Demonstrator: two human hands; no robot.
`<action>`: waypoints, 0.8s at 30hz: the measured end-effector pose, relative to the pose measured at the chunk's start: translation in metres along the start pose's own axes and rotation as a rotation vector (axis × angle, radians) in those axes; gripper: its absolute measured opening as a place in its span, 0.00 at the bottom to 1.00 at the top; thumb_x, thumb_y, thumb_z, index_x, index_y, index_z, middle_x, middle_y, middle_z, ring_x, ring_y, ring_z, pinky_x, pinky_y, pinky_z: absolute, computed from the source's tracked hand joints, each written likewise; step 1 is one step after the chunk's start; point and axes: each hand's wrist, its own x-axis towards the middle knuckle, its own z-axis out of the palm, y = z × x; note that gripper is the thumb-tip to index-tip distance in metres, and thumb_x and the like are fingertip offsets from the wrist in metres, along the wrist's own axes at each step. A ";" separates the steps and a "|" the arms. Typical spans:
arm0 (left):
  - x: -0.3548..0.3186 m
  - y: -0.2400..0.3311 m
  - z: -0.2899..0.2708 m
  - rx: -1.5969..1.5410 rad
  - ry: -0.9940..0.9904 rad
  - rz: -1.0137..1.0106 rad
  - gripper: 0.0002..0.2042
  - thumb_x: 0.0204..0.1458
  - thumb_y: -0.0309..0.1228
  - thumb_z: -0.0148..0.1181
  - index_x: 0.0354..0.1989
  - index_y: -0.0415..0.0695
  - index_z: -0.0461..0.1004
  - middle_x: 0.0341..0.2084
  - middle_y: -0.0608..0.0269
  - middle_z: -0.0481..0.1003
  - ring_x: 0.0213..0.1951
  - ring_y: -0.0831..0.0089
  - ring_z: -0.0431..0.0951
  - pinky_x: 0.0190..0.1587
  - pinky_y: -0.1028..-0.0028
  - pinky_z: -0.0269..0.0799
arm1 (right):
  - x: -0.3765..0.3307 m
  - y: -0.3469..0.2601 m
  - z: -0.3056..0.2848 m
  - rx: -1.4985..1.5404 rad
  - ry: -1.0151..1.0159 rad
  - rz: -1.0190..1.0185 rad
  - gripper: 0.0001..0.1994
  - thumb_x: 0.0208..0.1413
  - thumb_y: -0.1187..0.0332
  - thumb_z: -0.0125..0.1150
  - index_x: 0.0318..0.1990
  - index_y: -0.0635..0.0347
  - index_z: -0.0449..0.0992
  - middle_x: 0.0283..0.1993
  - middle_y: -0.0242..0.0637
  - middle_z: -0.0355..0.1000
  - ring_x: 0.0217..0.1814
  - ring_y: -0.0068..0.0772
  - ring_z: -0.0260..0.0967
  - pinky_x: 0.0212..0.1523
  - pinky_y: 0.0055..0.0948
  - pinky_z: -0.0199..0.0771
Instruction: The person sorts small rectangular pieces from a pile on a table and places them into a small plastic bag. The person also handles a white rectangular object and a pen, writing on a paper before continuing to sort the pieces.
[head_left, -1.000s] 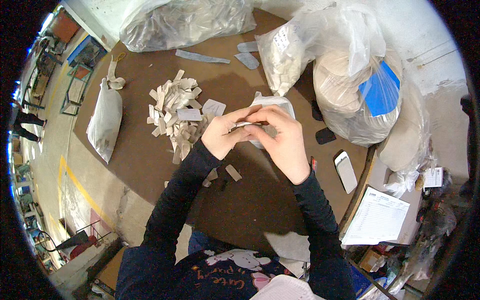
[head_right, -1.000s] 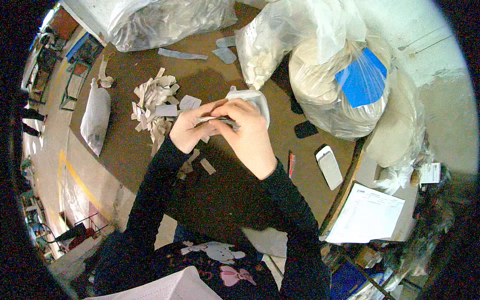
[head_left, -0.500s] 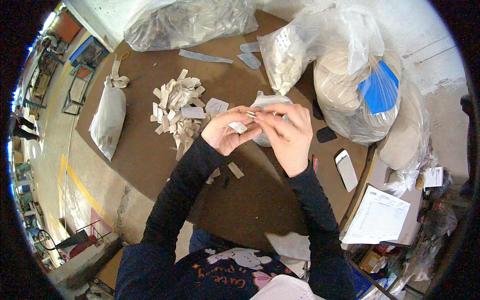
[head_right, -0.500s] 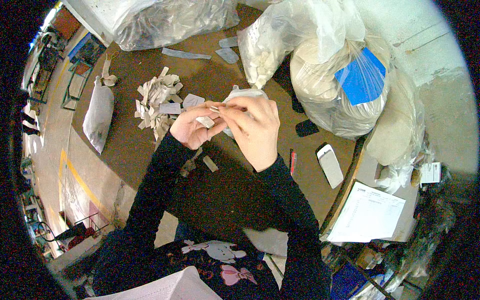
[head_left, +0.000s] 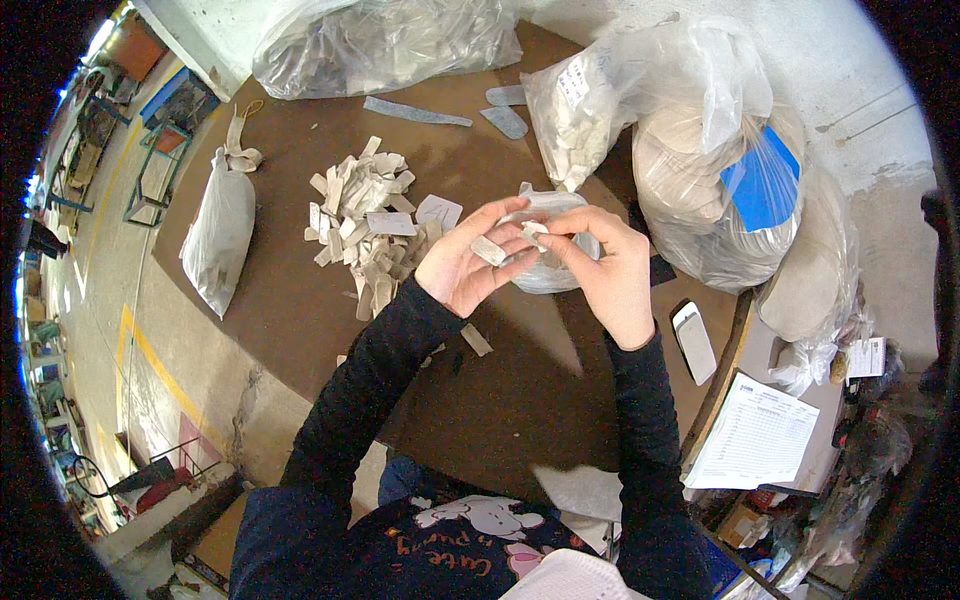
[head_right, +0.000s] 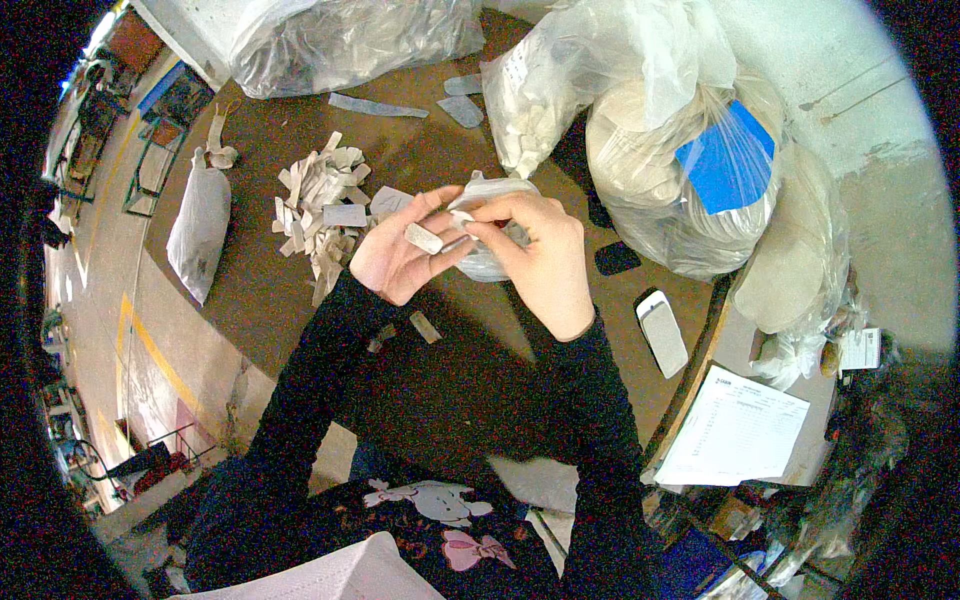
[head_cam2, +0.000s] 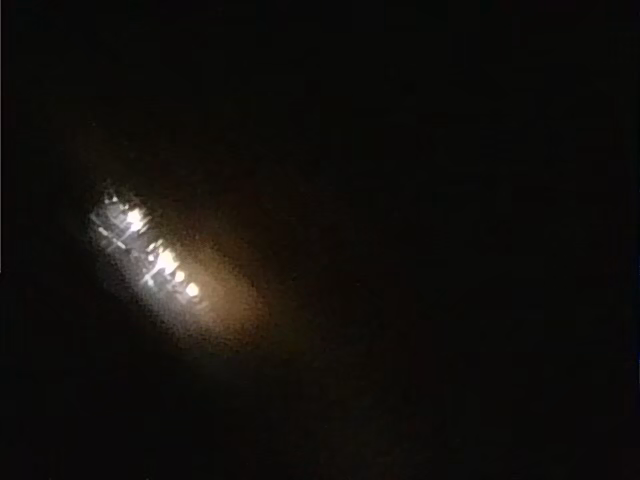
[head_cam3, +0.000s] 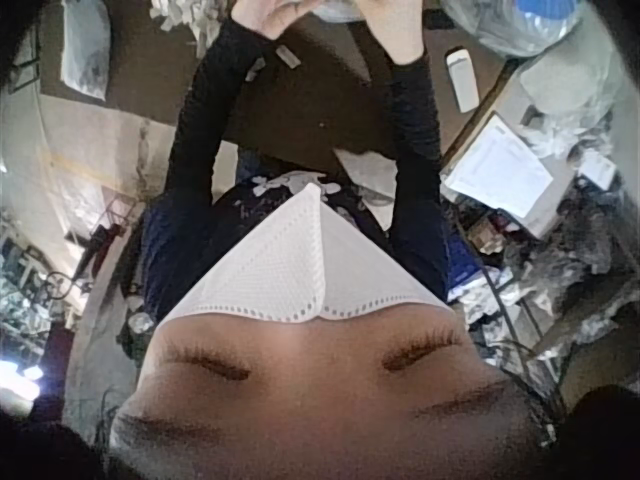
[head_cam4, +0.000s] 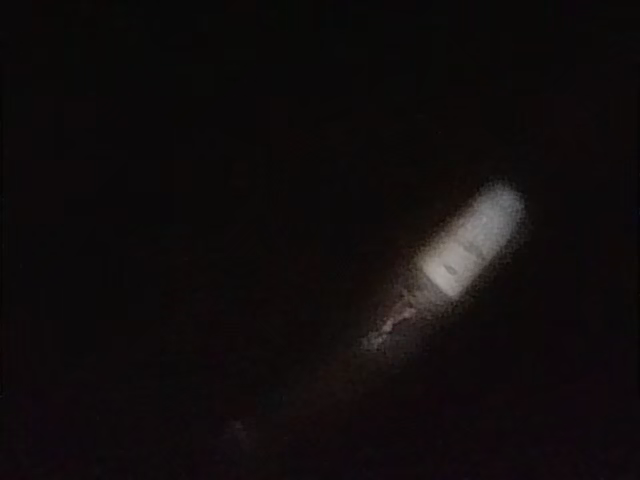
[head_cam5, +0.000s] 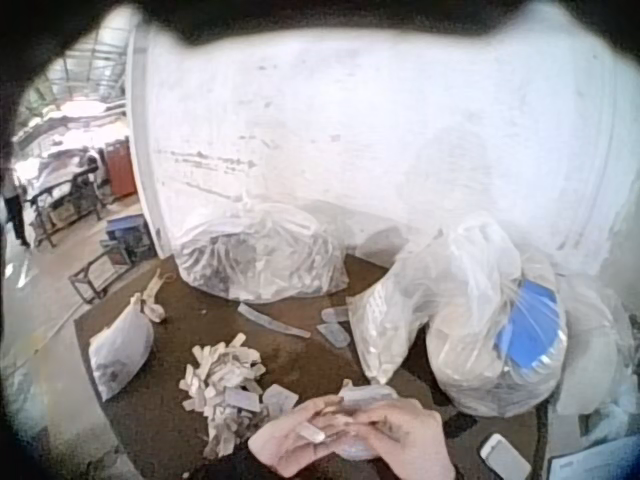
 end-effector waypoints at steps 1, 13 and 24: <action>0.002 -0.001 -0.002 0.000 0.008 0.030 0.24 0.65 0.46 0.44 0.64 0.43 0.60 0.57 0.52 0.68 0.57 0.63 0.70 0.60 0.62 0.68 | 0.001 0.001 -0.002 0.014 -0.023 0.062 0.05 0.47 0.74 0.68 0.32 0.62 0.80 0.36 0.41 0.79 0.40 0.38 0.77 0.43 0.30 0.72; 0.024 -0.013 0.003 0.085 -0.124 0.208 0.35 0.61 0.62 0.35 0.74 0.61 0.41 0.73 0.57 0.42 0.69 0.67 0.51 0.66 0.68 0.48 | 0.002 0.003 -0.017 -0.073 0.052 0.060 0.07 0.54 0.73 0.63 0.40 0.65 0.79 0.36 0.43 0.78 0.37 0.35 0.75 0.40 0.29 0.72; -0.023 0.090 -0.034 -0.180 -0.305 0.505 0.29 0.65 0.51 0.39 0.68 0.47 0.55 0.63 0.52 0.63 0.62 0.59 0.66 0.63 0.58 0.61 | -0.028 -0.013 0.064 -0.039 -0.289 -0.144 0.24 0.49 0.67 0.68 0.55 0.58 0.71 0.59 0.48 0.68 0.61 0.51 0.65 0.60 0.41 0.65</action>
